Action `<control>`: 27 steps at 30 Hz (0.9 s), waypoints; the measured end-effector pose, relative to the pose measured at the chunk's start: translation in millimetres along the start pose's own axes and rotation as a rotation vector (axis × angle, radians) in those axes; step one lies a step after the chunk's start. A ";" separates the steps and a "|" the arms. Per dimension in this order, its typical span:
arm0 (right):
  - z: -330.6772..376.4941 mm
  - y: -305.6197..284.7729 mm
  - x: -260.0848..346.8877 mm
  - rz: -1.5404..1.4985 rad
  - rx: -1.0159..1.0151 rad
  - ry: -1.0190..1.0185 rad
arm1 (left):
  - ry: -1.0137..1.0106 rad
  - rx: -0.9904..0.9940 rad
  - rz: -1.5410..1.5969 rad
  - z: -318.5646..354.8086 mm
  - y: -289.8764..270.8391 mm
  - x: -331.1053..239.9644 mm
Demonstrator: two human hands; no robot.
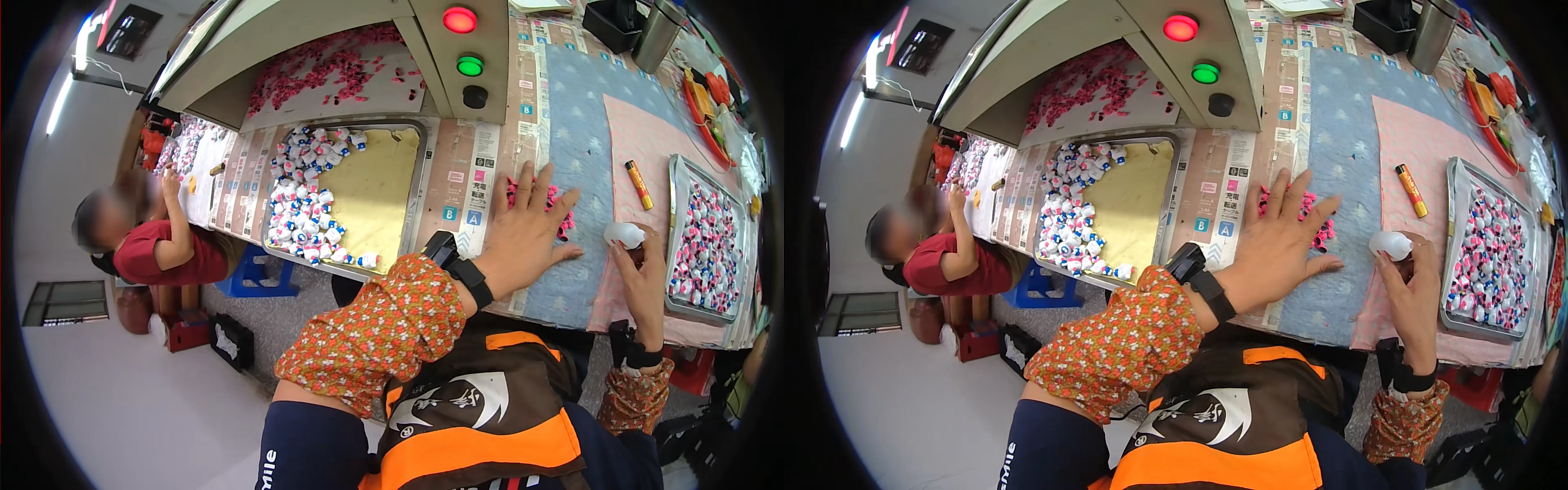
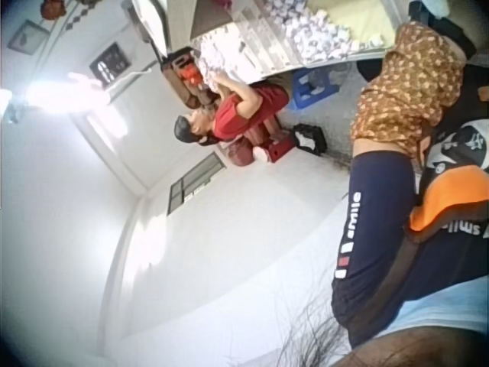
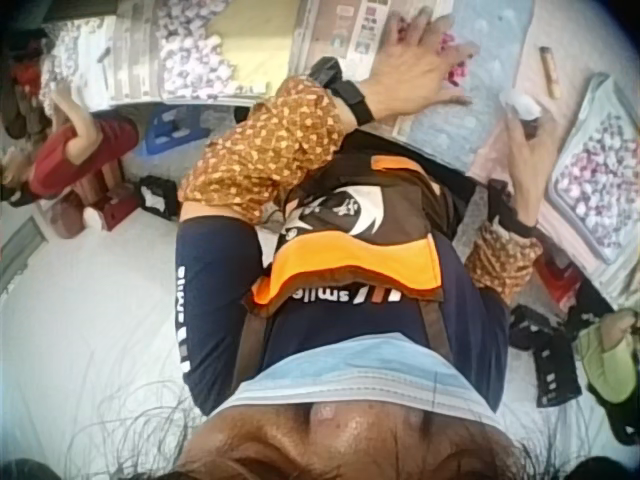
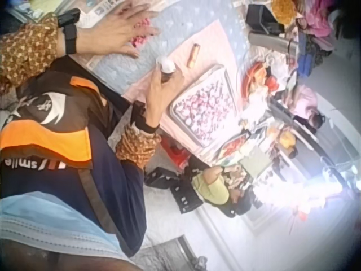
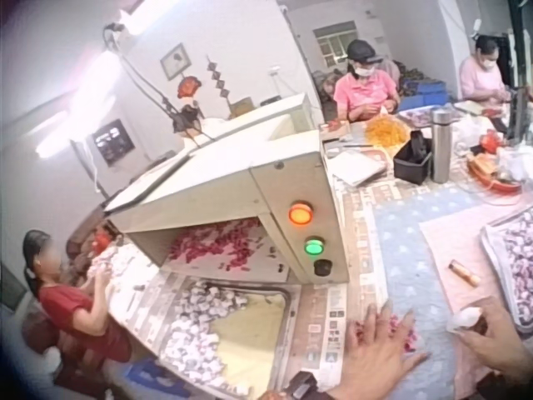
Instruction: Assembling small plastic components by applying adhesive and joining parts.
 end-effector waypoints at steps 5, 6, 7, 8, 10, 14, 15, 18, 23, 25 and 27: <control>-2.1 -3.1 -2.1 -0.011 -0.005 -0.019 | 0.067 0.047 0.087 -10.9 -4.0 -4.4; -2.9 -3.3 -3.2 -0.013 0.002 -0.030 | 0.082 0.023 0.084 -13.5 -5.5 -4.2; -4.0 -2.6 -4.2 -0.022 0.003 -0.037 | 0.080 0.021 0.073 -16.9 -4.4 0.4; -4.3 -2.7 -5.7 -0.017 0.003 -0.026 | 0.130 -0.009 0.036 -21.1 -1.7 5.7; -4.9 -3.0 -6.7 -0.023 0.005 -0.032 | 0.179 -0.047 -0.018 -26.2 0.1 11.9; -4.1 -2.2 -6.5 -0.099 0.023 0.019 | 0.265 -0.050 -0.038 -33.4 3.3 24.4; -3.9 -2.6 -8.6 -0.087 0.033 0.036 | 0.267 -0.054 -0.002 -35.4 4.3 29.0; -4.3 -5.4 -17.3 -0.075 0.044 0.038 | 0.096 -0.022 0.158 -43.5 -0.5 36.8; -4.7 -5.0 -17.8 -0.065 0.029 0.099 | -0.396 -0.081 0.549 -34.5 -48.0 75.9; -5.2 -3.6 -18.3 -0.088 0.007 0.101 | -0.543 -0.116 0.693 -30.6 -62.2 108.1; -5.8 -4.7 -17.7 -0.056 0.006 0.105 | -0.785 -0.125 0.860 -33.7 -80.7 145.0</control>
Point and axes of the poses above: each hand's wrist, its own z-axis away from the middle knuckle, its own y-axis out of the palm, x = y × z, the point moved 3 cm from there along -z, towards the middle knuckle, and after that the axes turned 3 degrees about -x, right-handed, at the moved point
